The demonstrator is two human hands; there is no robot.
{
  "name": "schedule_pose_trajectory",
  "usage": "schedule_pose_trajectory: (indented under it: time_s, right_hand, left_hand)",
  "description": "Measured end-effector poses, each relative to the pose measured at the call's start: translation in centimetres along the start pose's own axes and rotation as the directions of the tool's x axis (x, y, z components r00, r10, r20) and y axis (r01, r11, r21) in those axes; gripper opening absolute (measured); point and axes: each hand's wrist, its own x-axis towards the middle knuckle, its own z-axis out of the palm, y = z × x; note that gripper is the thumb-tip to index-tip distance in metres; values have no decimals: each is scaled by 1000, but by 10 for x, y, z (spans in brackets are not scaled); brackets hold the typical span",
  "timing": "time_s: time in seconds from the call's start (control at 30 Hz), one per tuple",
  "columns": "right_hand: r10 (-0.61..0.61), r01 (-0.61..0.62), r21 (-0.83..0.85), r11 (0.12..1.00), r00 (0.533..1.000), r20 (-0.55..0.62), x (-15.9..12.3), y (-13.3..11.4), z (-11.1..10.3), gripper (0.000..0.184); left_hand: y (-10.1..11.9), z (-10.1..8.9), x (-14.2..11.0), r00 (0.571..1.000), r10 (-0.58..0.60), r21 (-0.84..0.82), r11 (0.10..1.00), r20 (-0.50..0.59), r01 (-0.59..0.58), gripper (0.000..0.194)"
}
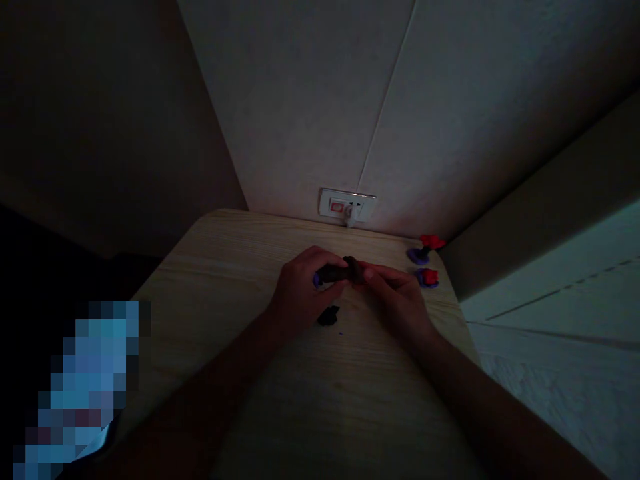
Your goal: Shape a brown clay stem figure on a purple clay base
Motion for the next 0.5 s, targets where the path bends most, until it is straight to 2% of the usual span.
schedule_pose_trajectory:
  time_s: [0.13, 0.3, 0.5]
  right_hand:
    - [-45, 48, -45, 998, 998, 52, -1, -1, -3, 25]
    - [-99, 110, -121, 987, 991, 88, -3, -6, -2, 18]
    - [-72, 78, -50, 996, 992, 102, -3, -5, 4, 16]
  left_hand:
    - [1, -1, 1, 998, 54, -31, 998, 17, -53, 20]
    - [1, -2, 1, 995, 92, 6, 996, 28, -92, 18]
    - [2, -3, -1, 996, 88, 15, 996, 19, -88, 19]
